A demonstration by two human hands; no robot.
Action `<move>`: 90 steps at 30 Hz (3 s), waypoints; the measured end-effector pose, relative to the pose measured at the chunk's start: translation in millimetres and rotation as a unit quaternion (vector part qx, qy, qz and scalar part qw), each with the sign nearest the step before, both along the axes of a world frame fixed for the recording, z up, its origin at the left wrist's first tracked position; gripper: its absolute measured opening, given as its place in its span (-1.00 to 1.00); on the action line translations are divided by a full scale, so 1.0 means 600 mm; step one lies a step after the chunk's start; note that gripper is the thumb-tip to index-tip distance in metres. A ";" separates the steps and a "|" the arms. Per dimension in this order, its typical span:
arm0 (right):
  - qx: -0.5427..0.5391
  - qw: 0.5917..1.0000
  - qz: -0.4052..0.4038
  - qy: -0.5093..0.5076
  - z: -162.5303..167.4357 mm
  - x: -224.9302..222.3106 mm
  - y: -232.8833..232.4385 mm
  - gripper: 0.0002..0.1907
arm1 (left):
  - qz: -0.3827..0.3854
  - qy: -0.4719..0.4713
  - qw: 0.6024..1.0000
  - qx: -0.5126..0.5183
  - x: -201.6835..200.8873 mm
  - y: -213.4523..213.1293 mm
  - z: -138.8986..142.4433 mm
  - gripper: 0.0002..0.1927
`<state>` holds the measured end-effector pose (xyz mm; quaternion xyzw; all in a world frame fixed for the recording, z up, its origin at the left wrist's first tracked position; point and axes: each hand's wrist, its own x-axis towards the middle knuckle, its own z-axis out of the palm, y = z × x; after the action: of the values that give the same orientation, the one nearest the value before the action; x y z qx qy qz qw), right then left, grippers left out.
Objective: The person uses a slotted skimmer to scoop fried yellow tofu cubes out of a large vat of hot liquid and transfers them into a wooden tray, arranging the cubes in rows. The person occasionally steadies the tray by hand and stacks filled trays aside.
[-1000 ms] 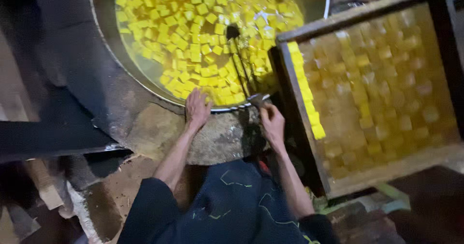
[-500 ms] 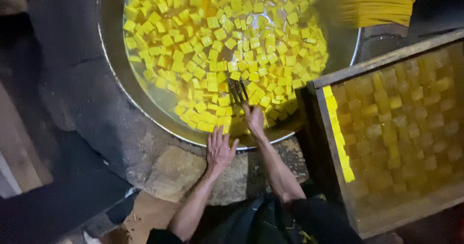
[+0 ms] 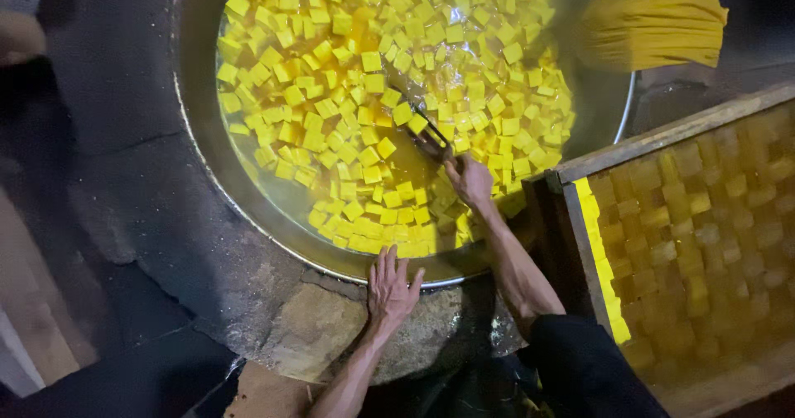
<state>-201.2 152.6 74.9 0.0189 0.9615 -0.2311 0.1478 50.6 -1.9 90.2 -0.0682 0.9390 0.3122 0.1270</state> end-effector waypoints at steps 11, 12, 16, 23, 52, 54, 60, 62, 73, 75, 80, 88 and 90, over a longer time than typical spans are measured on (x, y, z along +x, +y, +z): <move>-0.375 0.922 -0.083 -0.055 0.024 -0.004 -0.114 -0.60 | 0.014 0.053 0.998 0.000 -0.001 -0.003 0.012 -0.51; -0.422 0.901 -0.091 -0.044 0.041 0.008 -0.105 -0.62 | 0.015 0.067 0.998 -0.002 0.001 -0.003 0.015 -0.51; -0.495 0.863 -0.101 0.011 0.120 0.072 -0.030 -0.67 | 0.007 0.026 0.999 -0.032 0.012 0.010 0.022 -0.49; -0.431 0.879 -0.192 0.065 0.238 0.283 0.236 -0.70 | 0.060 0.133 0.987 -0.072 0.044 0.035 -0.006 -0.55; 0.044 0.918 -0.348 0.186 0.379 0.977 0.769 -0.71 | -0.488 0.283 0.814 0.136 0.154 0.711 0.202 -0.46; 0.025 0.907 -0.376 0.187 0.373 0.996 0.767 -0.71 | -0.505 0.208 0.834 0.075 0.145 0.713 0.185 -0.47; 0.018 0.882 -0.433 0.183 0.365 1.050 0.776 -0.66 | -0.552 0.260 0.791 0.048 0.153 0.696 0.142 -0.50; 0.005 0.876 -0.442 0.195 0.363 1.032 0.776 -0.66 | -0.581 0.291 0.754 0.096 0.160 0.717 0.140 -0.53; -0.325 0.836 -0.392 0.203 0.307 0.746 0.615 -0.72 | -0.280 0.193 0.919 0.200 0.070 0.361 0.177 -0.58; -0.391 0.853 -0.280 0.202 0.277 0.666 0.535 -0.72 | -0.115 0.257 0.954 0.098 0.044 0.253 0.152 -0.61; -0.465 0.870 -0.158 -0.055 0.182 0.435 0.309 -0.69 | 0.020 0.204 0.978 -0.032 0.020 0.059 0.056 -0.53; -0.118 0.984 -0.110 -0.080 0.041 0.257 0.144 -0.44 | 0.006 0.098 0.994 -0.049 0.047 0.033 0.007 -0.42; -0.067 0.986 -0.105 -0.112 0.032 0.210 0.118 -0.43 | 0.022 0.069 0.997 -0.040 0.042 0.033 0.019 -0.44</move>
<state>-75.3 223.5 94.3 0.1354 0.9139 -0.3053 0.2306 75.6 17.7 101.5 -0.0722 0.9554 0.2814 0.0525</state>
